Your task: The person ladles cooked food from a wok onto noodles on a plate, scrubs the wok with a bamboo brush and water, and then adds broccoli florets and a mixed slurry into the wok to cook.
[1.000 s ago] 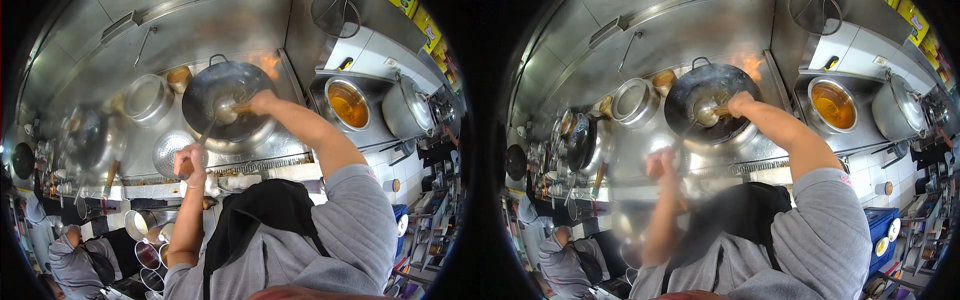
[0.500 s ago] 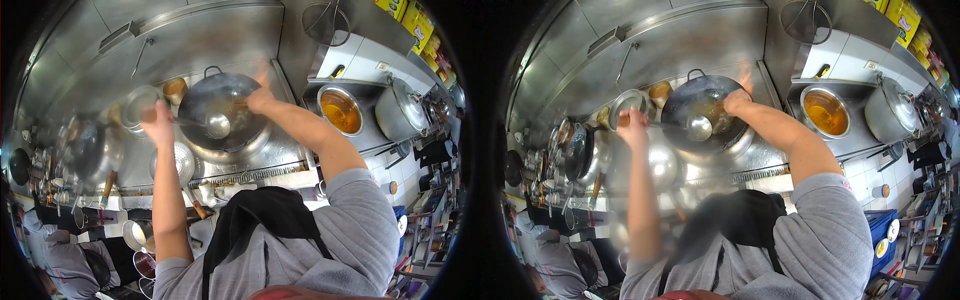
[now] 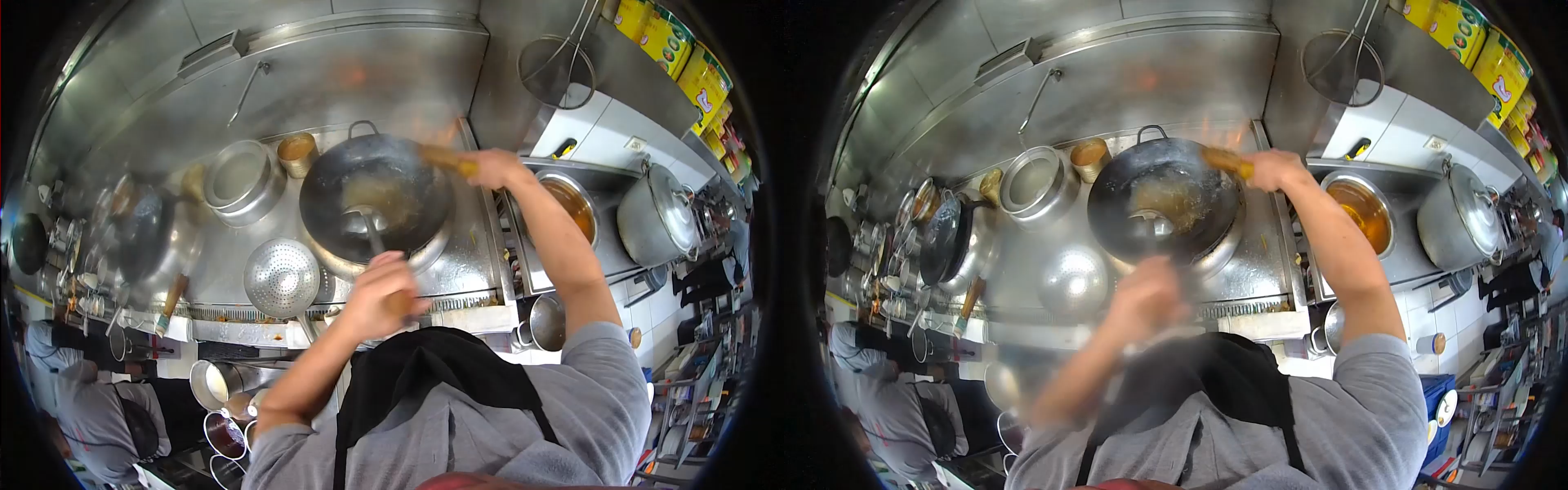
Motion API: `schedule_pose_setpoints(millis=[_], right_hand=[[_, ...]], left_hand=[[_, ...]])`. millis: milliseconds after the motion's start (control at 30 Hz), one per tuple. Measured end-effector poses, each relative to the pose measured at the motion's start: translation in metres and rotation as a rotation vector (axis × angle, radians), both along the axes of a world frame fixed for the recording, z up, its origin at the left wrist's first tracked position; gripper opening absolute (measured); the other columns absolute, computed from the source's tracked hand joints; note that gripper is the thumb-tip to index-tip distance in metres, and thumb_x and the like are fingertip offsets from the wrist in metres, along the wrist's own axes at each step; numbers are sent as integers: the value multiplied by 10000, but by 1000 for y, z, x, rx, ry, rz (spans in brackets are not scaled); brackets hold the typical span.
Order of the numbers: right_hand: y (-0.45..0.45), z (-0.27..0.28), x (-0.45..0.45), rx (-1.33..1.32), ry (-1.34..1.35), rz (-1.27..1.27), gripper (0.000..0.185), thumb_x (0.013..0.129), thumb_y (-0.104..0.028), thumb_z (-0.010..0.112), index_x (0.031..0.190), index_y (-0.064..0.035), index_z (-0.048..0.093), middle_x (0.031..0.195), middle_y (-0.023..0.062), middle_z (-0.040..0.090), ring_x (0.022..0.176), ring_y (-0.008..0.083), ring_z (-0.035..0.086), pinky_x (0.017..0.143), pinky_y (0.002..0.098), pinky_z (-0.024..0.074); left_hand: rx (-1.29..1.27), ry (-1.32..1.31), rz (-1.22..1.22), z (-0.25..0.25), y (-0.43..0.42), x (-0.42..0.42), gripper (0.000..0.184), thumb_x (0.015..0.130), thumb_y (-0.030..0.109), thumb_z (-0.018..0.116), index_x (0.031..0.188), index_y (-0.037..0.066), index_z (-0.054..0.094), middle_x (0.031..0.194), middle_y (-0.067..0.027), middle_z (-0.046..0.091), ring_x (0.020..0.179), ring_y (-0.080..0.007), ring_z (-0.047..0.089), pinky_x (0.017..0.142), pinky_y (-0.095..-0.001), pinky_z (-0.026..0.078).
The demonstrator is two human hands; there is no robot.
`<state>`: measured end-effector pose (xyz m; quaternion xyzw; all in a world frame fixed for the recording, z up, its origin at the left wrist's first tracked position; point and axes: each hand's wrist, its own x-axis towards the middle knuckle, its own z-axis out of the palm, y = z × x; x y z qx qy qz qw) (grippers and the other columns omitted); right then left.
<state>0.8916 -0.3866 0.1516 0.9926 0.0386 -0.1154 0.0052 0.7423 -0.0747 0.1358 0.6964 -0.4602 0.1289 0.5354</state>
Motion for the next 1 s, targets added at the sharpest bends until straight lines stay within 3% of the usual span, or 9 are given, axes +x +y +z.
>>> schedule_pose_setpoints(millis=[67,167,233,300,467,633,733,967,1000], right_hand=[[18,25,-23,49,-102,-33,646,779,-305,640,1389,-325,429,1131,67,658,1041,246,625,858,386,500],[62,6,-22,256,-339,94,749,795,-283,651,1450,-342,292,1102,152,619,1003,307,623,839,428,505],[94,-47,-20,271,-285,76,732,791,-254,646,1437,-352,316,1085,139,611,992,295,630,819,430,512],[97,-111,-7,-49,-42,227,743,790,-218,633,1438,-374,306,1108,122,611,993,288,634,815,431,514],[76,-106,10,-36,215,51,767,815,-183,609,1457,-397,248,1145,116,593,996,329,627,834,435,510],[127,-70,-18,154,-194,7,710,829,-173,607,1437,-394,313,1098,126,608,958,311,635,792,414,517],[111,-80,19,-366,87,322,743,802,-148,620,1434,-400,319,1064,110,611,936,301,639,771,412,519],[165,-83,-38,153,-338,-110,789,798,-173,646,1450,-407,269,1093,135,593,893,315,640,753,415,526],[167,-95,-42,113,-273,5,793,806,-184,636,1457,-408,241,1109,146,593,919,319,642,770,413,527]], left_hand=[[-306,84,96,-33,31,-8,260,750,140,735,665,74,499,662,-35,543,633,-192,542,877,-456,450],[-366,245,44,-36,71,-11,280,786,159,696,640,75,472,616,-34,525,613,-196,523,839,-446,450],[-431,240,-31,-31,86,1,287,790,167,690,638,79,463,615,-33,519,600,-193,509,832,-442,442],[-497,277,-35,-25,94,11,292,805,187,679,646,81,459,618,-31,511,602,-185,498,822,-438,436],[-717,333,72,-54,150,31,307,796,227,686,656,93,448,632,-33,487,641,-188,485,832,-444,433],[-584,388,4,-40,174,32,314,772,208,703,631,90,449,633,-35,501,642,-192,497,840,-441,434],[-361,353,-169,-22,177,33,322,736,180,732,617,79,450,627,-34,513,611,-199,508,834,-457,444],[-626,423,-111,-53,213,58,280,747,163,703,628,83,462,626,-31,490,632,-202,488,837,-449,435],[-695,447,-80,-57,217,62,262,776,191,673,656,87,464,622,-21,445,642,-194,451,829,-432,419]])
